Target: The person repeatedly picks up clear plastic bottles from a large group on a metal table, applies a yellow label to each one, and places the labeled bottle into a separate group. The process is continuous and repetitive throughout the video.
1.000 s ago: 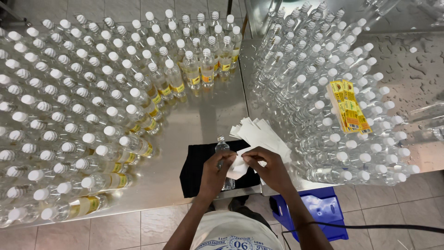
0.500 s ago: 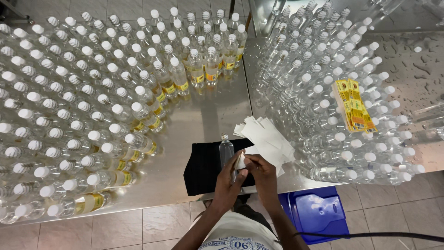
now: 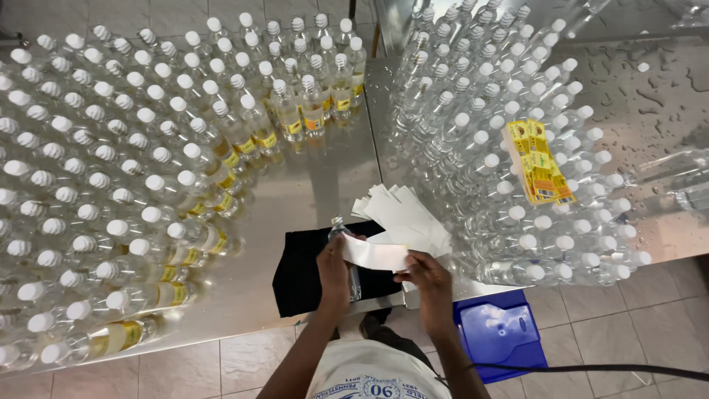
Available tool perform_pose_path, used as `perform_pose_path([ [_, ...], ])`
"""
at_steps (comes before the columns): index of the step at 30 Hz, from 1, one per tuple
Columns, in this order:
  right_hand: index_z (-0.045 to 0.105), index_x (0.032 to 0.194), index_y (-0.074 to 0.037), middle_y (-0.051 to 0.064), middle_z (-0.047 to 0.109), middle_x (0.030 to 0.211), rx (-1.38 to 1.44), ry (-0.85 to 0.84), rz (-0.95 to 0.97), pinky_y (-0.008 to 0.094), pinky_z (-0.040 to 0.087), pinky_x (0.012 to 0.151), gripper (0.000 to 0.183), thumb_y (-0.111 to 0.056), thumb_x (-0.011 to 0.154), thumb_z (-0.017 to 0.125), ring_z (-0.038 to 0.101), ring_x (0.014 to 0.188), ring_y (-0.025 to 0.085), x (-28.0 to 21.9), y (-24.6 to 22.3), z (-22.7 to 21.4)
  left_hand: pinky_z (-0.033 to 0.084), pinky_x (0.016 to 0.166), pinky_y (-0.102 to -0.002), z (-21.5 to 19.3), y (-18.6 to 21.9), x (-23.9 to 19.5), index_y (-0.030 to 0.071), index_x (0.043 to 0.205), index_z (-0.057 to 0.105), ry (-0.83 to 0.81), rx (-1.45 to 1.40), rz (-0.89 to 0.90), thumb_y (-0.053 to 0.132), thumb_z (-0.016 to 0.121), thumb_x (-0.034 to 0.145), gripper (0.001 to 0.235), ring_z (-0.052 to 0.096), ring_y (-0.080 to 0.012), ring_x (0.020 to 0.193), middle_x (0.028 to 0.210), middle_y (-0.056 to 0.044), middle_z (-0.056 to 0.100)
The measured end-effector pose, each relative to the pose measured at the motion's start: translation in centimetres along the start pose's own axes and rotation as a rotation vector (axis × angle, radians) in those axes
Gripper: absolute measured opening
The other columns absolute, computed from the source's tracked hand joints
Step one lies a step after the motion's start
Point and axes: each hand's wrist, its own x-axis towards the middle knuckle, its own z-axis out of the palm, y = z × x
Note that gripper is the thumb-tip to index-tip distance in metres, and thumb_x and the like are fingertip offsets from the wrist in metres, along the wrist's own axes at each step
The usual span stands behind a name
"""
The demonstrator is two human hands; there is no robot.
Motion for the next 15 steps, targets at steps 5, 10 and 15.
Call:
perform_pose_path([
  [5, 0.069, 0.126, -0.003, 0.007, 0.067, 0.101, 0.367, 0.383, -0.081, 0.039, 0.064, 0.084, 0.019, -0.009, 0.108, 0.068, 0.070, 0.087, 0.022, 1.1, 2.5, -11.6, 0.055, 0.072, -0.045, -2.4, -10.9, 12.3, 0.004, 0.138, 0.072, 0.323, -0.242, -0.391, 0.029, 0.069, 0.105, 0.042, 0.070, -0.0286, 0.102, 0.120, -0.012, 0.073],
  [10, 0.069, 0.124, -0.003, 0.002, 0.062, 0.095, 0.397, 0.461, -0.144, 0.036, 0.064, 0.081, 0.016, -0.011, 0.110, 0.068, 0.068, 0.081, 0.020, 0.2, 0.0, -16.1, 0.056, 0.068, -0.036, 3.5, -11.2, 13.6, 0.001, 0.118, 0.079, 0.140, 0.026, -0.130, 0.025, 0.054, 0.113, 0.035, 0.071, -0.0199, 0.090, 0.111, -0.014, 0.084],
  [15, 0.069, 0.117, 0.001, 0.007, 0.060, 0.096, 0.354, 0.413, -0.182, 0.038, 0.065, 0.080, 0.013, -0.008, 0.109, 0.066, 0.065, 0.080, 0.023, 1.9, -0.8, -14.8, 0.025, 0.132, -0.057, 8.8, -9.6, 6.3, 0.007, 0.173, 0.026, -0.037, 0.539, 0.176, 0.062, 0.044, 0.107, 0.088, 0.020, -0.0370, 0.168, 0.179, -0.018, 0.028],
])
